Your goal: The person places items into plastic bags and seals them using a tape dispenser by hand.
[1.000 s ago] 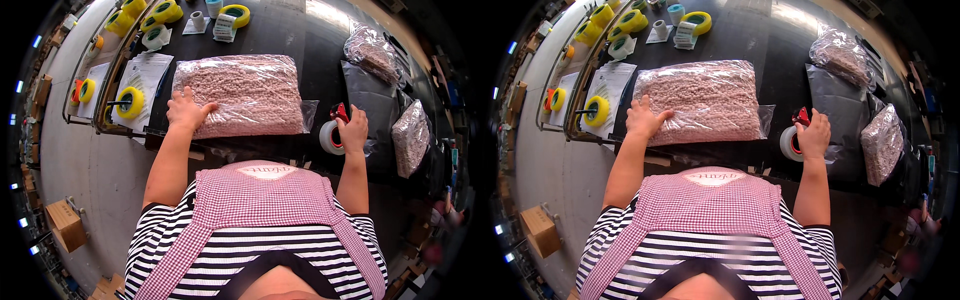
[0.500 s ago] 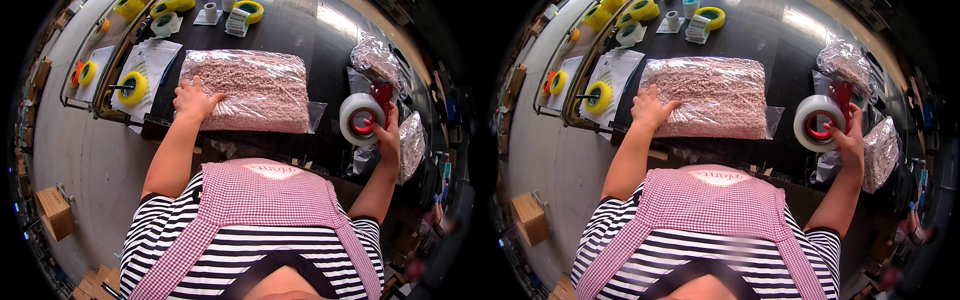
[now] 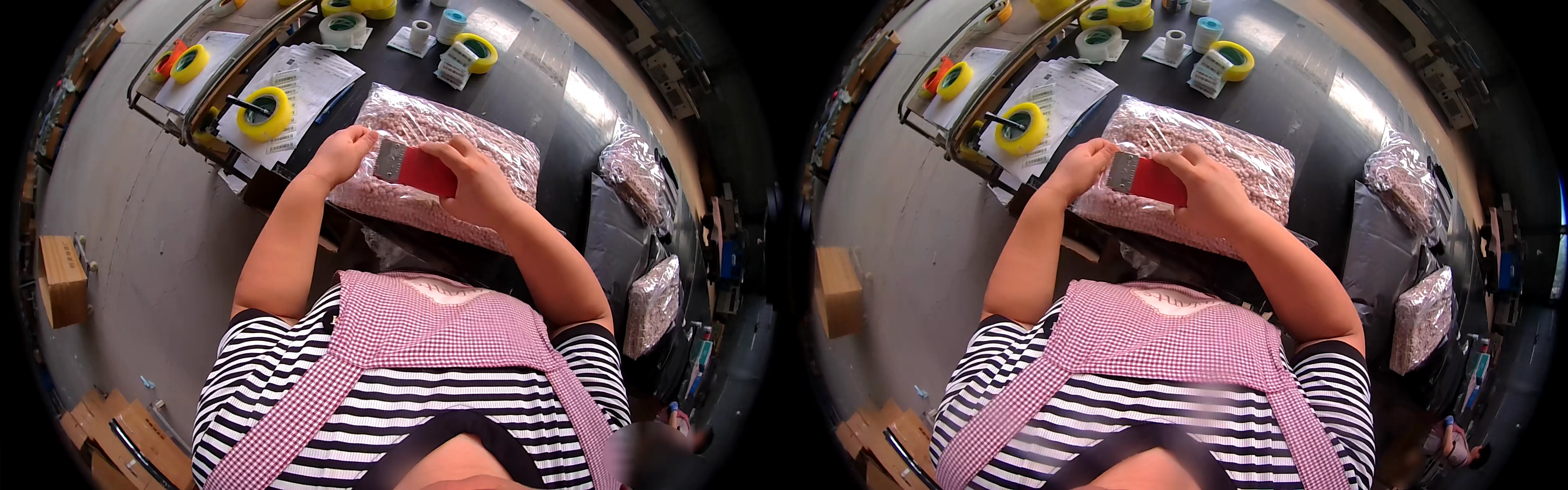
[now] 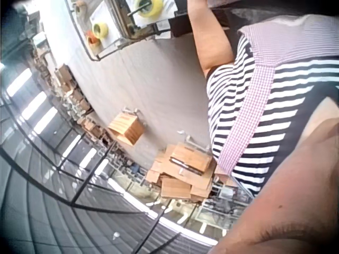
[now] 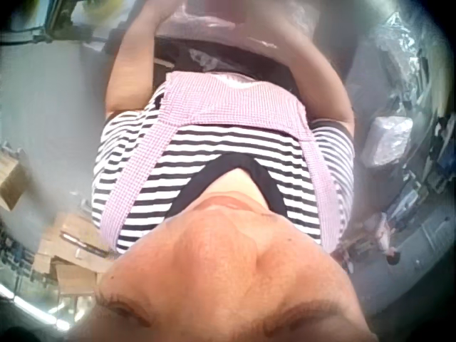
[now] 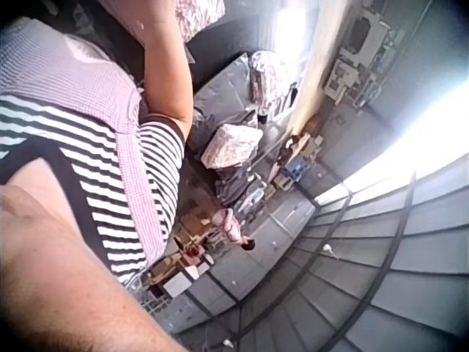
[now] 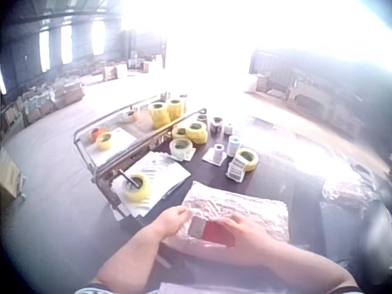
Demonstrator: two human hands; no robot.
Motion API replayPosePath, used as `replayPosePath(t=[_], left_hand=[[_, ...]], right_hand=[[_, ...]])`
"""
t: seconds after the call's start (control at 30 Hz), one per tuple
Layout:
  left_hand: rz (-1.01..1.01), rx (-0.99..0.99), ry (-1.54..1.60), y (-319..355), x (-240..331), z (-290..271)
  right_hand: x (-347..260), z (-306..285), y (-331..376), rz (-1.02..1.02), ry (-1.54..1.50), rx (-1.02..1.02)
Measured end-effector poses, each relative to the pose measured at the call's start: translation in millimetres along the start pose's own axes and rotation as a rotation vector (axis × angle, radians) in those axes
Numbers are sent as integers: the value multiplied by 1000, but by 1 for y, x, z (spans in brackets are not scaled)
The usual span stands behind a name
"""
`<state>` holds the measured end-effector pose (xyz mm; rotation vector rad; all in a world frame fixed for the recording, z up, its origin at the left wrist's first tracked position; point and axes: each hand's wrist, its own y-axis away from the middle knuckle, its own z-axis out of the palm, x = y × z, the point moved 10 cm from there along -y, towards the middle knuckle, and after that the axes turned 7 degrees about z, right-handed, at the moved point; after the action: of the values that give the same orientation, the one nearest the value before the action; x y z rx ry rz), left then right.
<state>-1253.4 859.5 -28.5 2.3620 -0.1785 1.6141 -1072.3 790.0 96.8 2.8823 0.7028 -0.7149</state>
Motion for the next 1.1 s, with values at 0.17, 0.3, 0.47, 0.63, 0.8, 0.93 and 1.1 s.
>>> replayPosePath(t=[0.17,0.3,0.47,0.63,0.8,0.93,1.1], left_hand=[[-19,-165,441,28,3,6],[64,-97,608,35,13,13],[7,-90,633,29,4,13],[-4,11,508,24,3,4],[7,308,388,19,-29,-57],[-70,217,253,8,-60,-53],[-105,216,-574,-2,-66,-42]], right_hand=[[-3,4,-6,58,54,-20],[-9,5,-9,52,79,-34],[-12,3,-10,43,94,-12],[-15,2,-8,-6,80,-33],[-7,-9,2,30,178,-74],[-3,-8,3,79,275,-133],[-3,9,-9,53,338,-149]])
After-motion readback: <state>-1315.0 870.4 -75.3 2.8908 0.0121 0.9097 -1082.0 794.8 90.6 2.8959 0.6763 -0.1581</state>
